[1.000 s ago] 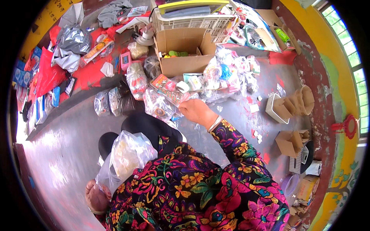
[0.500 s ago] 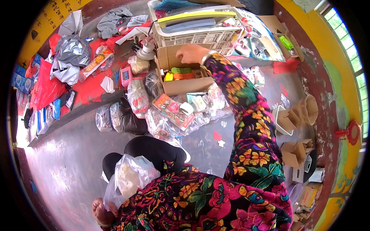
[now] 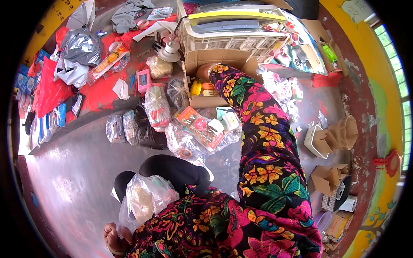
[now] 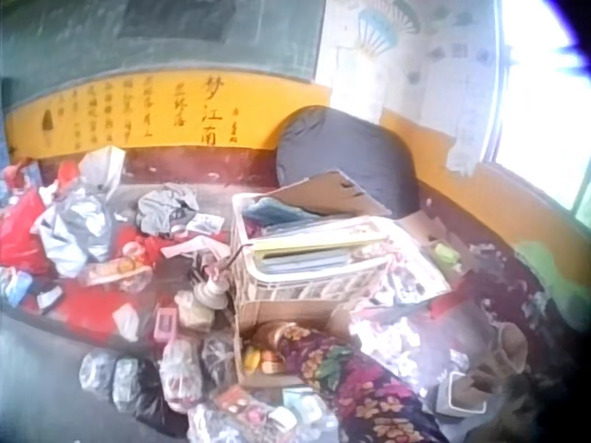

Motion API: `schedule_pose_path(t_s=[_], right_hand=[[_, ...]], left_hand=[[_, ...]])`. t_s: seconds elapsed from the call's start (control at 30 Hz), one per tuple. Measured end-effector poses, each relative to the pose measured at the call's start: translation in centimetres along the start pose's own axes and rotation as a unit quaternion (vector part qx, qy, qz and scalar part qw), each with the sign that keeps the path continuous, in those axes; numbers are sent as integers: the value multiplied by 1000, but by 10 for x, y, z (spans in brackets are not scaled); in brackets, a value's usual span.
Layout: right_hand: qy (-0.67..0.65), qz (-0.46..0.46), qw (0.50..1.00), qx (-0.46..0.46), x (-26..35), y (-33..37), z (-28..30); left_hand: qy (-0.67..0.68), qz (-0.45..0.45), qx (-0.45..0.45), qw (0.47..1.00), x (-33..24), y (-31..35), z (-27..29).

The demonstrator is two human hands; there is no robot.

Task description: The person sits on the floor and sorts through various small items, including packaged goods and plastic bags, picking them up, inspecting them, and placing them into a plastic bag or a nearby box.

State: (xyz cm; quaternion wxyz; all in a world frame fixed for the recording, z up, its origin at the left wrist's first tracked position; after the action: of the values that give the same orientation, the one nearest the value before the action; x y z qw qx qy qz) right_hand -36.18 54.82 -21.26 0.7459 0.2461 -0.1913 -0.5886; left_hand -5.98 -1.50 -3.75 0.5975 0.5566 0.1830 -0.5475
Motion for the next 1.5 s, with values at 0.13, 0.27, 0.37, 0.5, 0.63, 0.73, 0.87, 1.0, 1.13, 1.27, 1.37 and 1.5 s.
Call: schedule_pose_path(t_s=[0.13,0.27,0.37,0.5,0.63,0.73,0.87,1.0,1.13,1.27,1.37,1.5], right_hand=[[-10,-5,998,-56,16,31,20],[-35,-17,996,-75,29,58,32],[-44,3,994,-104,24,53,17],[-70,11,986,-154,39,60,18],[-40,67,990,-116,68,63,22],[11,83,989,-118,68,57,11],[124,118,979,-108,77,47,8],[76,161,976,-127,80,63,19],[131,140,975,-109,65,54,8],[-13,93,979,-182,54,75,38],[-85,37,963,-254,8,70,50],[16,30,968,-247,-42,96,45]], left_hand=[[283,48,60,956,-12,-5,-11],[316,-88,69,942,-20,-13,-16],[314,-49,83,945,-20,-12,-16],[301,36,69,950,-7,-1,-10],[266,55,37,962,-7,1,-8],[305,-100,68,945,-20,-12,-17],[308,-93,59,945,-14,-11,-15],[308,-8,57,950,-21,-6,-18],[292,25,77,953,-25,-4,-18],[302,15,93,949,0,-3,-8],[304,-5,84,949,0,-2,-10],[320,-71,61,943,-13,-14,-18]])
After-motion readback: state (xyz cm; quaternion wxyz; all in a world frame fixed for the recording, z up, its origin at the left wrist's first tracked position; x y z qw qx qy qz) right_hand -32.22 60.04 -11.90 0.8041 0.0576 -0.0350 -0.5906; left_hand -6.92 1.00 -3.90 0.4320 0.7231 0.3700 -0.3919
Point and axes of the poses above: each hand's wrist, its own y-axis away from the middle knuckle, its own z-axis out of the back of the hand, x = y × z, the point moved 5 cm from there along -y, towards the middle knuckle, and after that the axes turned 6 degrees about -y, right-handed, at the moved point
